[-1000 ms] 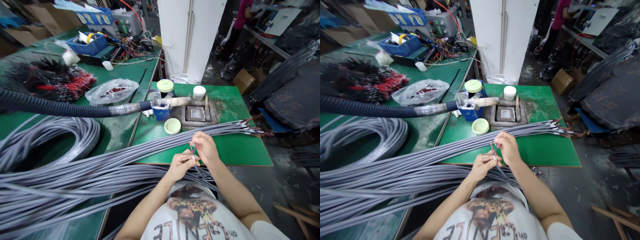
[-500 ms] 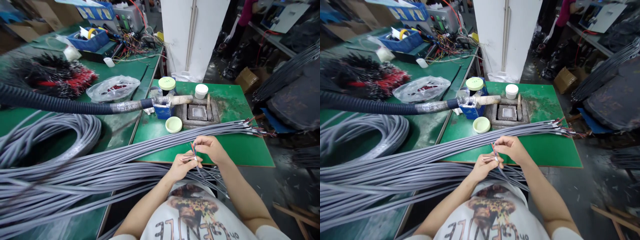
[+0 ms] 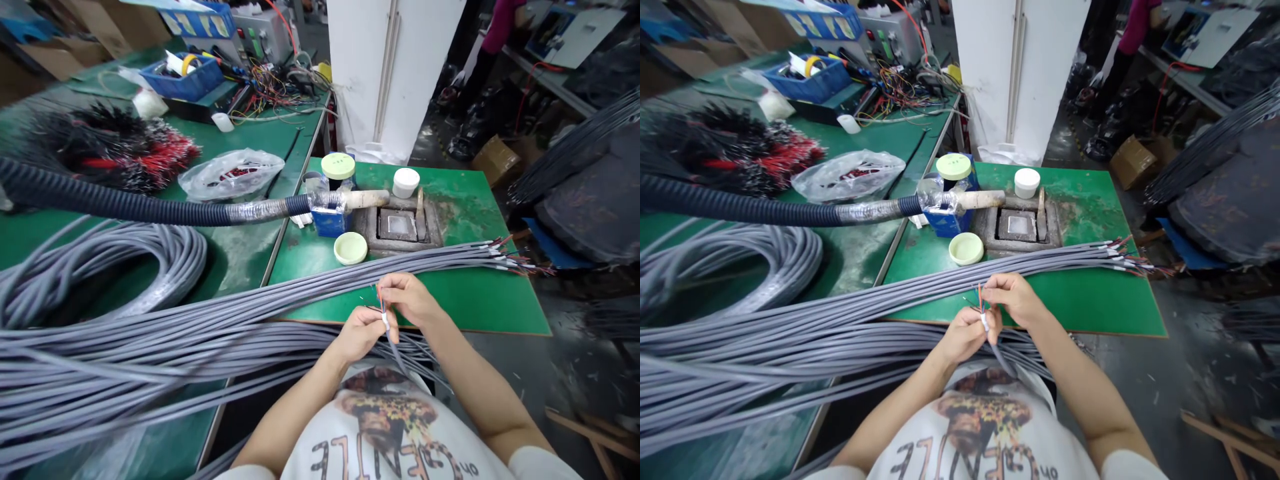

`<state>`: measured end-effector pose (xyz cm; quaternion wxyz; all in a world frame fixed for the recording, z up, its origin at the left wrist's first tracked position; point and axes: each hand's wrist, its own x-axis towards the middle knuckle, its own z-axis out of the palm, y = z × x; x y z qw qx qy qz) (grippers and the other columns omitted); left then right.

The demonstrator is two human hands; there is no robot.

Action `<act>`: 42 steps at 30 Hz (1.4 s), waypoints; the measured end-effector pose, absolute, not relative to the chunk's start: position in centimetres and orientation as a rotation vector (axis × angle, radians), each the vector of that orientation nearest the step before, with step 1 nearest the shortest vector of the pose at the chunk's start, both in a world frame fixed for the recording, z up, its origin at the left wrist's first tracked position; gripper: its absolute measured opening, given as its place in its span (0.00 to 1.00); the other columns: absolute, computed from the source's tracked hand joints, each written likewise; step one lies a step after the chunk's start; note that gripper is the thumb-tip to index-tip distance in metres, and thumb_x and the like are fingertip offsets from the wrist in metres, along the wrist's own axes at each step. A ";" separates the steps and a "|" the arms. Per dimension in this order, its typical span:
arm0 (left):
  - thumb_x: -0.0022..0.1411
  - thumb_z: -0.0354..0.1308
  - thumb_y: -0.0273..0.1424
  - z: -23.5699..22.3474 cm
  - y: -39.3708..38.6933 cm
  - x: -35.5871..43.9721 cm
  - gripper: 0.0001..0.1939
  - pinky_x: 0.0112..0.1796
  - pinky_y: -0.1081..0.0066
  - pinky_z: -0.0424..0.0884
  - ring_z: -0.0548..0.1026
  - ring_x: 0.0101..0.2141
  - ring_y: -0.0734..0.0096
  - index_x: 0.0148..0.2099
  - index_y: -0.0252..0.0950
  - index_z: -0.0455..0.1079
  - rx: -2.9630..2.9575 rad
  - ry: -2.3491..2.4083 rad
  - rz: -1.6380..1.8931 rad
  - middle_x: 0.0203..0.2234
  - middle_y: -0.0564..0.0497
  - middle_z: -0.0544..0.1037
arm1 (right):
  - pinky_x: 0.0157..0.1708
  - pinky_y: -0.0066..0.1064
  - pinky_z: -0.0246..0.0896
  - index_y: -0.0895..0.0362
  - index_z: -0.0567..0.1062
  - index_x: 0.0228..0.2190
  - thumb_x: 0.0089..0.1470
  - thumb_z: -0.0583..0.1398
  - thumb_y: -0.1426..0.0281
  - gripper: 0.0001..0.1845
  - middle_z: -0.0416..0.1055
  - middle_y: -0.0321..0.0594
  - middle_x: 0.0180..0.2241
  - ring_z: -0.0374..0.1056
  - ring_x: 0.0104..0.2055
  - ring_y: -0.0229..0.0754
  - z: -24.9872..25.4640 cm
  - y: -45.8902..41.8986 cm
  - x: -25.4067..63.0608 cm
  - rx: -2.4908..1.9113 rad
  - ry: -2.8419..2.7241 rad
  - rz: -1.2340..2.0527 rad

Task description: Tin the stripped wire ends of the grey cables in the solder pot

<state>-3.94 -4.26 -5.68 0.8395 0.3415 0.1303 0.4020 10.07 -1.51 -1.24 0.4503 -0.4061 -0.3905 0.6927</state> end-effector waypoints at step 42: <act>0.53 0.65 0.37 -1.3 -1.2 -3.1 0.17 0.27 0.77 0.66 0.70 0.25 0.79 0.42 0.33 0.74 0.283 0.378 1.029 0.27 0.51 0.75 | 0.55 0.48 0.58 0.43 0.69 0.52 0.54 0.60 0.72 0.24 0.71 0.38 0.52 0.62 0.56 0.49 0.8 -0.7 12.7 -0.777 -2.260 0.031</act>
